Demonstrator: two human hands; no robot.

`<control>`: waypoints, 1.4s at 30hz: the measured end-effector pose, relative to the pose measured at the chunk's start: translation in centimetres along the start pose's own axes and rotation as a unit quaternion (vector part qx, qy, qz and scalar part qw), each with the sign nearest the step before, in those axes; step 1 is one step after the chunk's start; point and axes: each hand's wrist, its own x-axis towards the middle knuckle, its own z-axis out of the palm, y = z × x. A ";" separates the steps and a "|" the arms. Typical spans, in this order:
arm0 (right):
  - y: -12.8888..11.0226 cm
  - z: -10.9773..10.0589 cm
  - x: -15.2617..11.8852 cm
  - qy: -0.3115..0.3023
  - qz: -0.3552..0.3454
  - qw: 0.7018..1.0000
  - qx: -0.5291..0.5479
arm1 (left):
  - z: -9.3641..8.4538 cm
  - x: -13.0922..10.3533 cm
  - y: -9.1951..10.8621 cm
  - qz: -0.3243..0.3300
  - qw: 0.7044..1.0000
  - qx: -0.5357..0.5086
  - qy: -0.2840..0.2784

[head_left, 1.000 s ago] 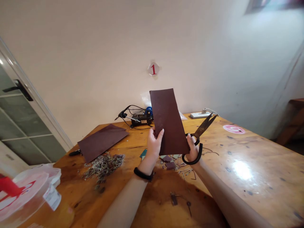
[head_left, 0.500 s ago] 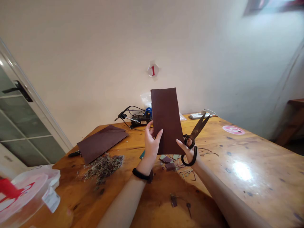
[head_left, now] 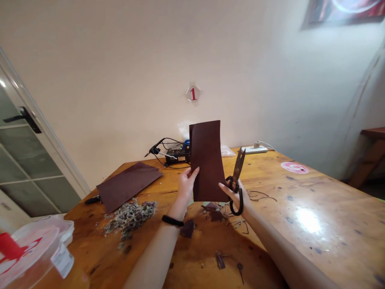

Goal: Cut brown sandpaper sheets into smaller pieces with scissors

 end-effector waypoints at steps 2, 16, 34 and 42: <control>-0.1 0.0 0.0 -0.004 0.008 1.000 0.024 | -0.1 0.1 0.4 -0.011 1.000 -0.013 -0.002; -1.1 -0.4 0.9 -0.022 0.035 0.980 0.197 | -0.1 -0.4 1.1 -0.075 0.991 -0.026 -0.106; -0.9 -2.2 2.2 0.033 -0.019 0.997 0.074 | 0.3 -0.7 1.6 0.011 0.975 0.182 -0.130; -0.9 -2.5 1.8 0.046 -0.037 0.998 0.032 | -1.1 0.5 2.0 0.071 0.969 0.225 -0.073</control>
